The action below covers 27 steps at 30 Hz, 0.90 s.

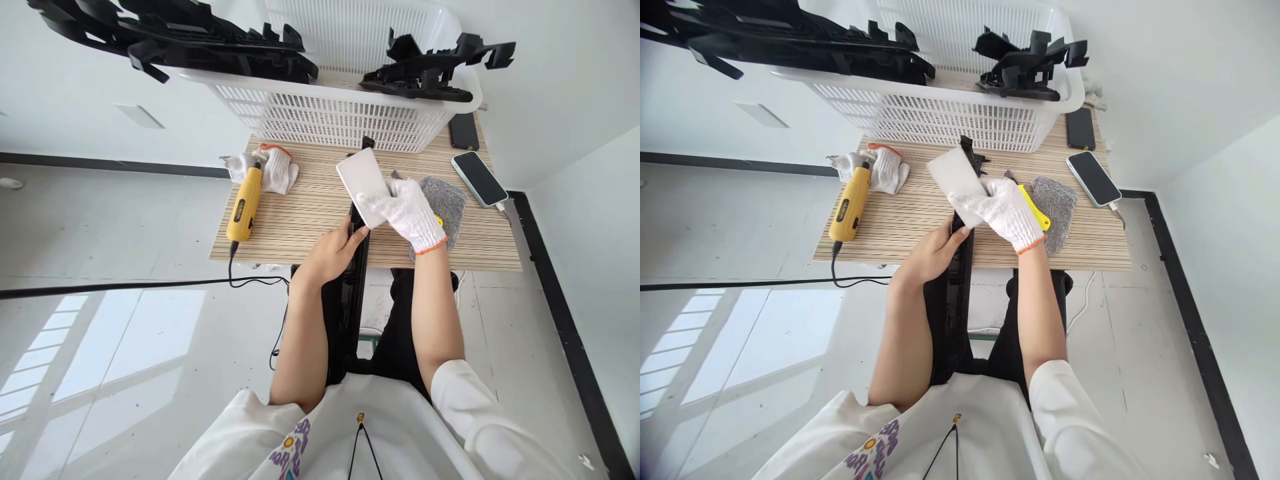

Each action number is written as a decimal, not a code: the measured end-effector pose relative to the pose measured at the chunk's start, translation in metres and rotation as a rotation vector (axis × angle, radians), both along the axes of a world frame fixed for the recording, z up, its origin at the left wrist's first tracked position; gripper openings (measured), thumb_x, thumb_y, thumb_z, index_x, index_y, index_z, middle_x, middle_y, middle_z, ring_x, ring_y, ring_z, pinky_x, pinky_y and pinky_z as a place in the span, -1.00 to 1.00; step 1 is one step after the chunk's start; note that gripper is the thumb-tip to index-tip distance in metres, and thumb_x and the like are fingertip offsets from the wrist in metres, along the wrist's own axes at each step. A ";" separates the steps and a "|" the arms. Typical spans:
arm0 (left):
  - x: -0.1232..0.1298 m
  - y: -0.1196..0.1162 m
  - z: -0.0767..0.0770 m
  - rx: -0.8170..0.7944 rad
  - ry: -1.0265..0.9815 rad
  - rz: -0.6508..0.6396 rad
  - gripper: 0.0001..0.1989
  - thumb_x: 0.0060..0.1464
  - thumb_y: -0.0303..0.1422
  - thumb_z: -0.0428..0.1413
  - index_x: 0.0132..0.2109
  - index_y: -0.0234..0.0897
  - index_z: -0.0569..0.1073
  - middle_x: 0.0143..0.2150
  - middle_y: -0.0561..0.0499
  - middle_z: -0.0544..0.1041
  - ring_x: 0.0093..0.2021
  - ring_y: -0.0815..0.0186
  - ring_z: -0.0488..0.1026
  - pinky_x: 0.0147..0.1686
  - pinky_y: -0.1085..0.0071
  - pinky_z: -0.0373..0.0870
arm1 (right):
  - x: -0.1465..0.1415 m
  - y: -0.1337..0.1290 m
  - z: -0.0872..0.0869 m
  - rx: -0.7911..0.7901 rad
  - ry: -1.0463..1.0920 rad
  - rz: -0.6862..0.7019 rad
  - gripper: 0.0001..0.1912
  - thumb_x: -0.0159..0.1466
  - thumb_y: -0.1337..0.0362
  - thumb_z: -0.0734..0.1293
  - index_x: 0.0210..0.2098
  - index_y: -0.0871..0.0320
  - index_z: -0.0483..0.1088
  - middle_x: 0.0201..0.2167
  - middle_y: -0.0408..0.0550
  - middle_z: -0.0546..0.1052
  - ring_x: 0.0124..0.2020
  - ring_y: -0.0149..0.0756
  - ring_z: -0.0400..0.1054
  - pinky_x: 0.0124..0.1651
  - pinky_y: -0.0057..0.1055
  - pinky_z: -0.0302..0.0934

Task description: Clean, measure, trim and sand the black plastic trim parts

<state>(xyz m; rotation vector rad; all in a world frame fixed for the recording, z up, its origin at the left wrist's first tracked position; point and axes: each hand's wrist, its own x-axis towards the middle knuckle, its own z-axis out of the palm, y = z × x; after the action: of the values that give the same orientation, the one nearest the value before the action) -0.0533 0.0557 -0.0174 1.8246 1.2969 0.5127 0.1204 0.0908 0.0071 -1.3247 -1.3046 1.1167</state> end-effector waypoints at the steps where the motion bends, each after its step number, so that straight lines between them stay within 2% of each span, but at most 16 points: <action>1: 0.000 0.000 0.000 0.006 0.003 0.001 -0.48 0.34 0.02 -0.16 0.20 -0.21 0.35 -0.08 -0.12 0.62 0.09 -0.11 0.50 0.13 0.06 0.31 | 0.000 -0.001 0.000 -0.014 -0.013 0.018 -0.70 0.09 0.09 0.48 -0.52 0.15 0.37 -0.65 -0.23 0.37 -0.53 -0.42 0.29 -0.53 -0.52 0.14; 5: 0.000 -0.001 0.001 -0.001 -0.001 0.015 -0.50 0.34 0.03 -0.17 0.13 -0.21 0.38 -0.18 -0.10 0.61 -0.03 -0.10 0.55 0.06 0.07 0.35 | -0.002 -0.003 0.003 0.083 -0.130 -0.038 -0.51 0.19 -0.07 0.39 -0.62 0.14 0.25 -0.65 -0.19 0.28 -0.58 -0.48 0.16 -0.58 -0.51 0.00; 7: 0.001 -0.001 0.001 -0.010 -0.006 0.018 -0.52 0.35 0.00 -0.16 0.15 -0.22 0.37 -0.17 -0.11 0.61 -0.03 -0.10 0.55 0.06 0.06 0.34 | -0.003 -0.003 0.004 0.067 -0.195 0.025 -0.46 0.24 -0.13 0.32 -0.62 0.14 0.23 -0.65 -0.17 0.27 -0.59 -0.48 0.11 -0.59 -0.49 -0.05; 9: 0.001 -0.001 0.001 -0.013 -0.008 0.026 -0.52 0.35 -0.04 -0.14 0.20 -0.24 0.34 -0.11 -0.12 0.62 0.03 -0.10 0.53 0.10 0.05 0.33 | -0.004 -0.003 0.005 0.028 -0.272 0.076 -0.45 0.25 -0.18 0.30 -0.59 0.15 0.25 -0.65 -0.16 0.28 -0.59 -0.46 0.10 -0.59 -0.47 -0.07; 12: 0.000 -0.001 0.001 -0.017 -0.045 0.034 -0.49 0.35 -0.03 -0.13 0.22 -0.25 0.34 0.03 -0.13 0.59 0.17 -0.08 0.45 0.19 0.08 0.28 | -0.002 -0.001 0.003 0.051 -0.366 -0.029 -0.45 0.21 -0.22 0.32 -0.53 0.16 0.29 -0.65 -0.16 0.26 -0.55 -0.44 0.11 -0.55 -0.47 -0.07; 16: 0.000 -0.002 -0.001 -0.028 -0.072 0.039 -0.44 0.35 -0.01 -0.13 0.28 -0.27 0.30 0.13 -0.15 0.55 0.27 -0.06 0.38 0.27 0.07 0.20 | 0.000 0.002 0.000 0.021 -0.341 0.032 -0.41 0.16 -0.28 0.32 -0.51 0.17 0.29 -0.63 -0.18 0.23 -0.54 -0.46 0.11 -0.53 -0.48 -0.05; 19: -0.001 -0.001 -0.001 -0.026 -0.089 0.027 -0.46 0.35 -0.01 -0.14 0.27 -0.24 0.32 0.13 -0.12 0.55 0.28 -0.05 0.37 0.28 0.08 0.20 | -0.001 0.002 0.000 0.041 -0.297 0.004 -0.39 0.16 -0.30 0.30 -0.51 0.17 0.30 -0.61 -0.18 0.24 -0.52 -0.46 0.15 -0.52 -0.50 -0.02; 22: 0.000 -0.001 -0.002 -0.026 -0.088 0.027 -0.46 0.35 -0.03 -0.13 0.29 -0.25 0.30 0.12 -0.12 0.56 0.29 -0.04 0.36 0.28 0.09 0.20 | -0.004 0.001 0.002 0.024 -0.247 0.069 -0.41 0.17 -0.29 0.30 -0.49 0.17 0.32 -0.60 -0.17 0.27 -0.50 -0.43 0.19 -0.51 -0.51 0.01; 26: -0.001 -0.001 -0.002 -0.030 -0.086 0.037 -0.47 0.35 -0.01 -0.13 0.23 -0.26 0.36 0.06 -0.12 0.59 0.29 -0.05 0.35 0.28 0.08 0.20 | -0.005 -0.001 0.004 0.033 -0.240 -0.068 -0.43 0.16 -0.25 0.32 -0.53 0.16 0.28 -0.61 -0.16 0.26 -0.51 -0.44 0.17 -0.52 -0.50 -0.01; 27: -0.001 -0.001 -0.001 -0.029 -0.089 0.032 -0.49 0.35 -0.02 -0.13 0.21 -0.24 0.37 0.06 -0.11 0.59 0.28 -0.05 0.36 0.28 0.08 0.21 | -0.004 -0.001 0.003 0.006 -0.219 -0.045 -0.44 0.15 -0.25 0.33 -0.53 0.15 0.27 -0.61 -0.16 0.26 -0.51 -0.44 0.16 -0.53 -0.50 0.00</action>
<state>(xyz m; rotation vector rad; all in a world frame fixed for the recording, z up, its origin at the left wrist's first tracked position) -0.0541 0.0547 -0.0189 1.7405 1.2693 0.5832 0.1160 0.0893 0.0106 -1.4973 -1.4270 0.9554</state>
